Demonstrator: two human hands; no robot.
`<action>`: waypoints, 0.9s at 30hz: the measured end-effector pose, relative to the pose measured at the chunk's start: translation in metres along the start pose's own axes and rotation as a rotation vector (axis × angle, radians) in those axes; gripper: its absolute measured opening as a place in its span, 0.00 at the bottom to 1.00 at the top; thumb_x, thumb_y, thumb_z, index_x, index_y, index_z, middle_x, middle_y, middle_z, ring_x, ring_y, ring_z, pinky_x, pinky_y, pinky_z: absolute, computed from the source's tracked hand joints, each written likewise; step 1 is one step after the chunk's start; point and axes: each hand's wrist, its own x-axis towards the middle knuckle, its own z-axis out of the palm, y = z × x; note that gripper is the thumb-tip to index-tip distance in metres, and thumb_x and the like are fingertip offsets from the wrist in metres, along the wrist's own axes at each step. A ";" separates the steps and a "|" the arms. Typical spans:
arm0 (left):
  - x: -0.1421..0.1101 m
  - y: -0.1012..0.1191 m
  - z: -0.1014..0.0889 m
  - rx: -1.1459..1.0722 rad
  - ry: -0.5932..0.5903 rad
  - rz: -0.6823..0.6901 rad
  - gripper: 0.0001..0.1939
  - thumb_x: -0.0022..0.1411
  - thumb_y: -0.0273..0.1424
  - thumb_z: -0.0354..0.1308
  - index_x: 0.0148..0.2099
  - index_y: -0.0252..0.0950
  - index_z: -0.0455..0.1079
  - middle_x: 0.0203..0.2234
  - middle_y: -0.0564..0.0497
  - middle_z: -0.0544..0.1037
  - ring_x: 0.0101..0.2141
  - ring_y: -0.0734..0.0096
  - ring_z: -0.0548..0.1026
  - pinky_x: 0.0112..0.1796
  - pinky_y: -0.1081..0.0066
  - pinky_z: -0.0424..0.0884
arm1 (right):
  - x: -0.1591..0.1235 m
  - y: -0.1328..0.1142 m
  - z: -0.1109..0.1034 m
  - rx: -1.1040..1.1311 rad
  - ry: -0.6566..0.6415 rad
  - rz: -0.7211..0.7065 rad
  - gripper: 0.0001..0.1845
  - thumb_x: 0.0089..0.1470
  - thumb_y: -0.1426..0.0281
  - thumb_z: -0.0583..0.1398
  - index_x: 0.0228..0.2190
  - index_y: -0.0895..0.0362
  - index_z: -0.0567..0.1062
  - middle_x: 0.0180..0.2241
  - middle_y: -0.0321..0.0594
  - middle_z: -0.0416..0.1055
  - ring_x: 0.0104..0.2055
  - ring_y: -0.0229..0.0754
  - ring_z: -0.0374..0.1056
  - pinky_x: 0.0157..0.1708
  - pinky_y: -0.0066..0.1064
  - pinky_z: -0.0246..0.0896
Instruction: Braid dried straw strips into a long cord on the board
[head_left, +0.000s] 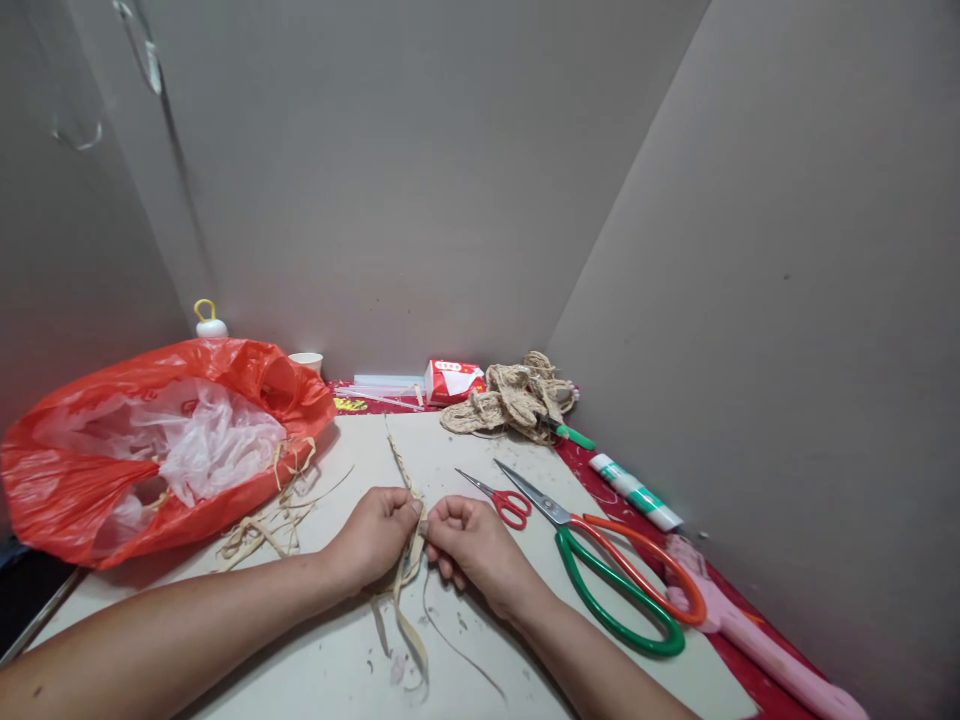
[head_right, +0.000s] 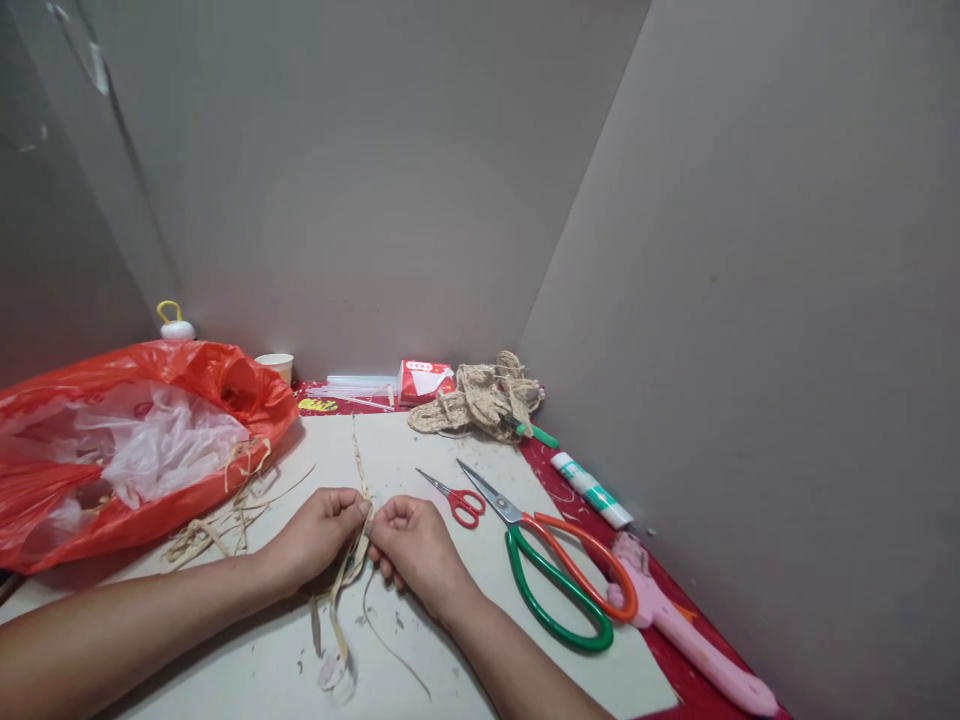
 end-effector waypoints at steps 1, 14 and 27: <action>0.000 -0.001 0.001 0.017 0.009 0.010 0.19 0.59 0.43 0.47 0.24 0.34 0.64 0.17 0.51 0.72 0.19 0.76 0.64 0.24 0.75 0.57 | 0.001 0.001 0.002 -0.003 0.020 -0.004 0.07 0.41 0.69 0.59 0.20 0.56 0.64 0.12 0.28 0.66 0.09 0.28 0.53 0.07 0.18 0.44; 0.005 -0.010 0.001 -0.021 -0.018 0.078 0.20 0.61 0.43 0.45 0.24 0.34 0.63 0.16 0.52 0.71 0.21 0.72 0.68 0.28 0.72 0.63 | 0.002 0.008 0.011 0.063 0.065 -0.060 0.10 0.42 0.66 0.60 0.20 0.56 0.64 0.12 0.28 0.65 0.09 0.27 0.52 0.07 0.19 0.43; 0.001 0.000 -0.001 -0.142 -0.046 0.001 0.22 0.56 0.47 0.50 0.22 0.33 0.64 0.15 0.51 0.70 0.18 0.76 0.63 0.23 0.74 0.57 | 0.001 0.008 -0.001 0.096 0.003 -0.034 0.15 0.44 0.60 0.62 0.21 0.59 0.67 0.15 0.33 0.69 0.09 0.26 0.52 0.08 0.19 0.42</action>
